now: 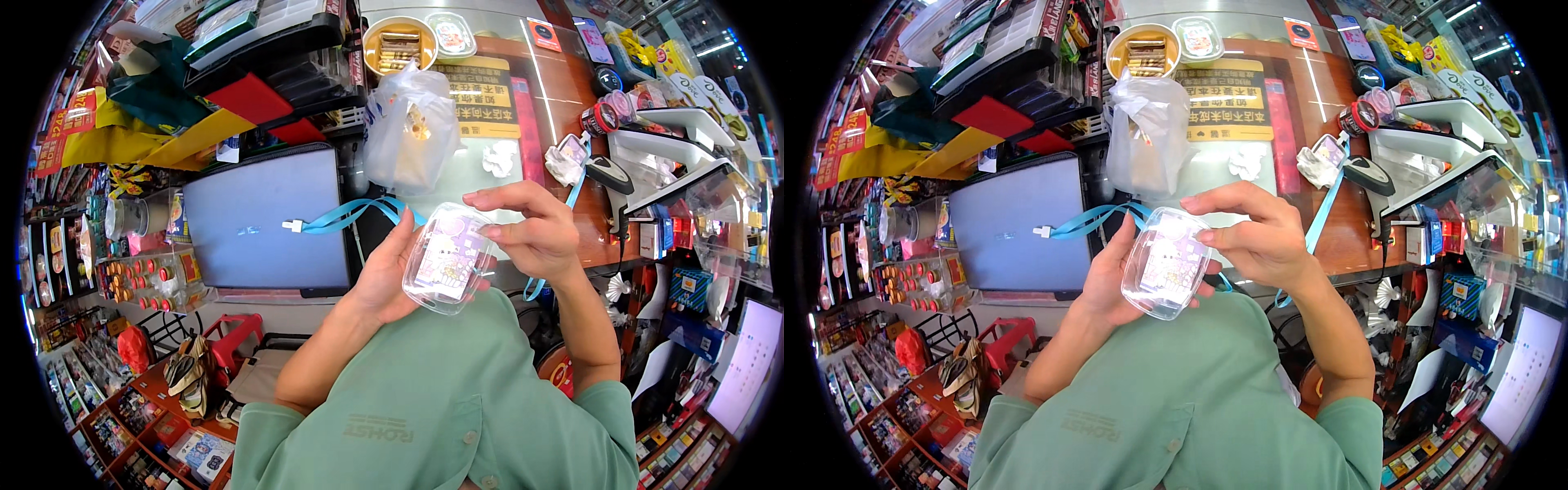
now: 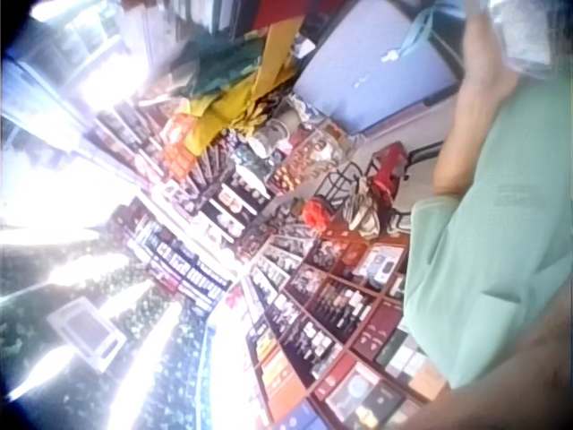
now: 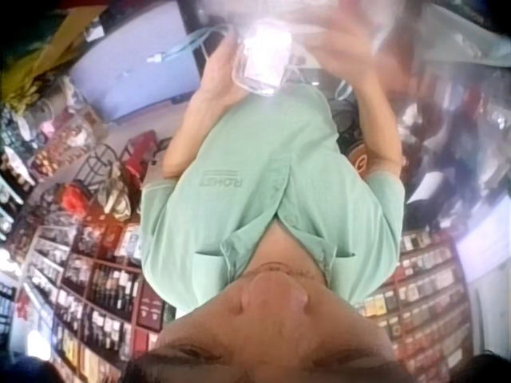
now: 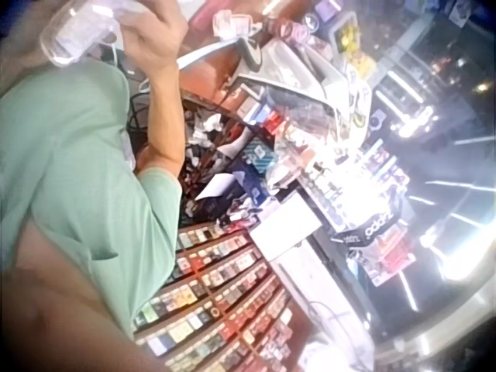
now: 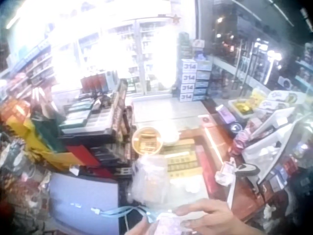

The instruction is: The person attaches a light blue lanyard to a small, clear plastic case containing a cartoon character. They thread the lanyard through the case's loop and secure it with a white plastic clip, then wipe the case with a tissue.

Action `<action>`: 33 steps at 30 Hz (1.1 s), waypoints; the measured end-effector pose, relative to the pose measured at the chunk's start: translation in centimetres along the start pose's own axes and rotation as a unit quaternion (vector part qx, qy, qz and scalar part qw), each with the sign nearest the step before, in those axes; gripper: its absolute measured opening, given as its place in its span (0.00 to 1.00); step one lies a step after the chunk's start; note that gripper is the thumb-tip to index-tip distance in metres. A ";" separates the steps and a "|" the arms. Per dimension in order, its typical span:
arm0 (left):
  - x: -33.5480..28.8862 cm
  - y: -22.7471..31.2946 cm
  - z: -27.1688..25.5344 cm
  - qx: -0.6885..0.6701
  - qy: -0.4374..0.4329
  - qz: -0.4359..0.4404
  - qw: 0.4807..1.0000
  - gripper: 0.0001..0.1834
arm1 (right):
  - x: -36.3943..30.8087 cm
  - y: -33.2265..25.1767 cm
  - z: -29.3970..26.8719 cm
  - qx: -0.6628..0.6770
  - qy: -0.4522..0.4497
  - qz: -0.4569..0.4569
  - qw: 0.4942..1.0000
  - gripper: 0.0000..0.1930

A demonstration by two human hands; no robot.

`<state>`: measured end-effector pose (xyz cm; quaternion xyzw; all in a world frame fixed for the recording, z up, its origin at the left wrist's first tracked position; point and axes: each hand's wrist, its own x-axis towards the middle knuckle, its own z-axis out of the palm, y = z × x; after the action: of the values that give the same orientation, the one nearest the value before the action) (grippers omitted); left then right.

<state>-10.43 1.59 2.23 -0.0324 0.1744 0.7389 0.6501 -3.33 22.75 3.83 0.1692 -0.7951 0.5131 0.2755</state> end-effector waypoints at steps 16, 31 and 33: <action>-0.3 0.2 0.4 0.000 0.010 0.031 0.999 0.40 | 1.6 0.3 0.6 -0.093 -0.005 -0.054 0.994 0.11; -0.5 0.2 0.2 -0.030 0.017 0.061 0.998 0.38 | 2.0 1.2 1.5 -0.107 0.021 -0.066 0.992 0.15; -0.5 0.2 0.2 -0.027 0.012 0.064 0.997 0.38 | 2.0 1.1 1.5 -0.106 0.017 -0.060 0.992 0.16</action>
<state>-10.51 1.20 2.58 -0.0476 0.1635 0.7831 0.5981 -5.94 21.88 3.76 0.1775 -0.8287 0.4109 0.3360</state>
